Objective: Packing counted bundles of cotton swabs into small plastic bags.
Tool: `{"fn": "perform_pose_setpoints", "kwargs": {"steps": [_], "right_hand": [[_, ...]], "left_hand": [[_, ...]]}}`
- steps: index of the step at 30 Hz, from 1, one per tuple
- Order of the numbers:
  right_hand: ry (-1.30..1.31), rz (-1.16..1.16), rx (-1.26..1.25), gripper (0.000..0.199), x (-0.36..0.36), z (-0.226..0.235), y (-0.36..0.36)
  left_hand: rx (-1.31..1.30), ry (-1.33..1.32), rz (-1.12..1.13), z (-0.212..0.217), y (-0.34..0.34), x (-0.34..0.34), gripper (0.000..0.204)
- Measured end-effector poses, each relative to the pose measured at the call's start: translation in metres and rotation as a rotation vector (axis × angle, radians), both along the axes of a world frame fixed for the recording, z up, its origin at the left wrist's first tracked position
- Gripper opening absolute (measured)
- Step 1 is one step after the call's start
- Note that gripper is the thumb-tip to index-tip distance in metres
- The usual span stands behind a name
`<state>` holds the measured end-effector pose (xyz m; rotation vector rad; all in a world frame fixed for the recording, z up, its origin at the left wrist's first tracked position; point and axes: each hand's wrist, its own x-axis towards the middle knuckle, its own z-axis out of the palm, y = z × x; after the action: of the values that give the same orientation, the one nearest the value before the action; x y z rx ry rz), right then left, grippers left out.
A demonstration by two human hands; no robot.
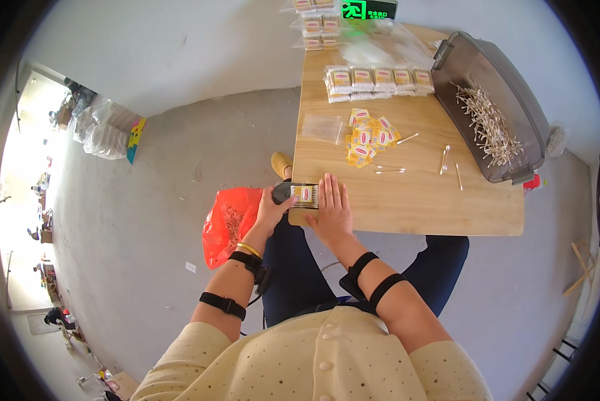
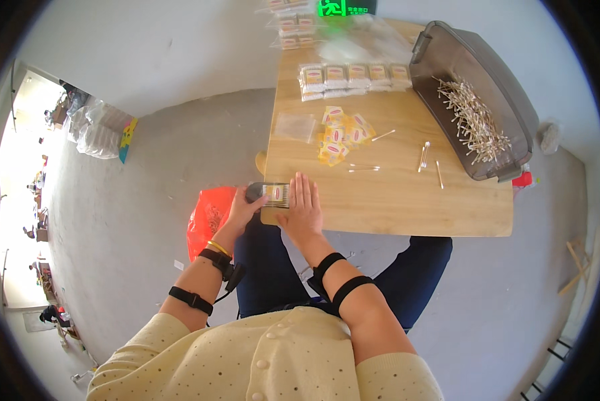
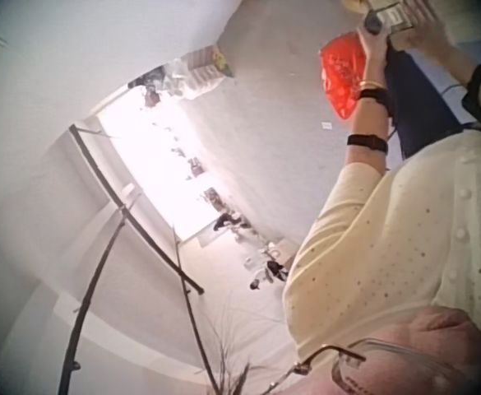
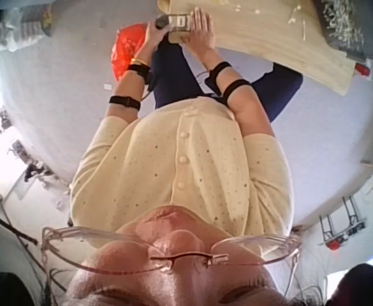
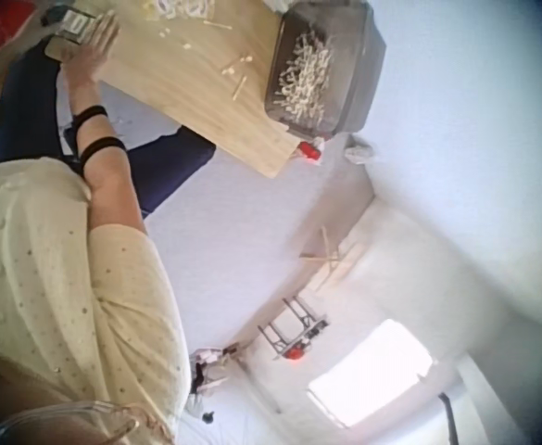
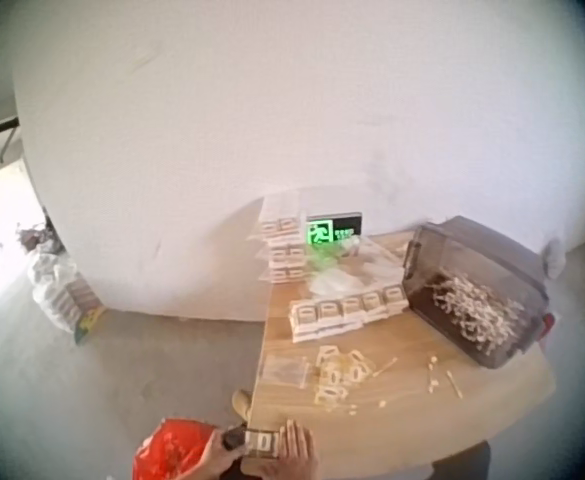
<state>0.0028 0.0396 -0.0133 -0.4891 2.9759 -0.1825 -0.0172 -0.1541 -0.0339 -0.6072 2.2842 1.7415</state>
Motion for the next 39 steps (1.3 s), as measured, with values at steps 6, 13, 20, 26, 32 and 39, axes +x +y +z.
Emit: {"fn": "perform_pose_setpoints", "kwargs": {"steps": [6,13,20,26,32,39], "right_hand": [[-0.004,0.013,-0.042,0.104,-0.001,-0.002,-0.025],[-0.004,-0.046,-0.051,0.103,-0.005,0.008,-0.031],[0.16,-0.095,-0.422,0.086,-0.013,-0.012,0.022],[0.445,-0.446,-0.376,0.031,-0.02,0.014,0.201],[0.47,-0.693,-0.309,0.014,-0.029,0.018,0.28],[0.406,-0.5,-0.47,0.015,-0.077,0.021,0.275]], "left_hand": [[-0.059,0.067,-0.052,-0.02,-0.011,0.002,0.058],[-0.055,0.104,-0.045,-0.019,0.001,0.0,0.06],[-0.65,0.173,-0.006,-0.015,-0.007,0.001,0.067],[-0.682,0.65,-0.358,0.063,0.09,0.002,0.06],[-0.643,0.705,-0.798,0.058,0.203,-0.015,0.067],[-0.985,0.694,-0.89,0.015,0.23,-0.033,0.075]]}}
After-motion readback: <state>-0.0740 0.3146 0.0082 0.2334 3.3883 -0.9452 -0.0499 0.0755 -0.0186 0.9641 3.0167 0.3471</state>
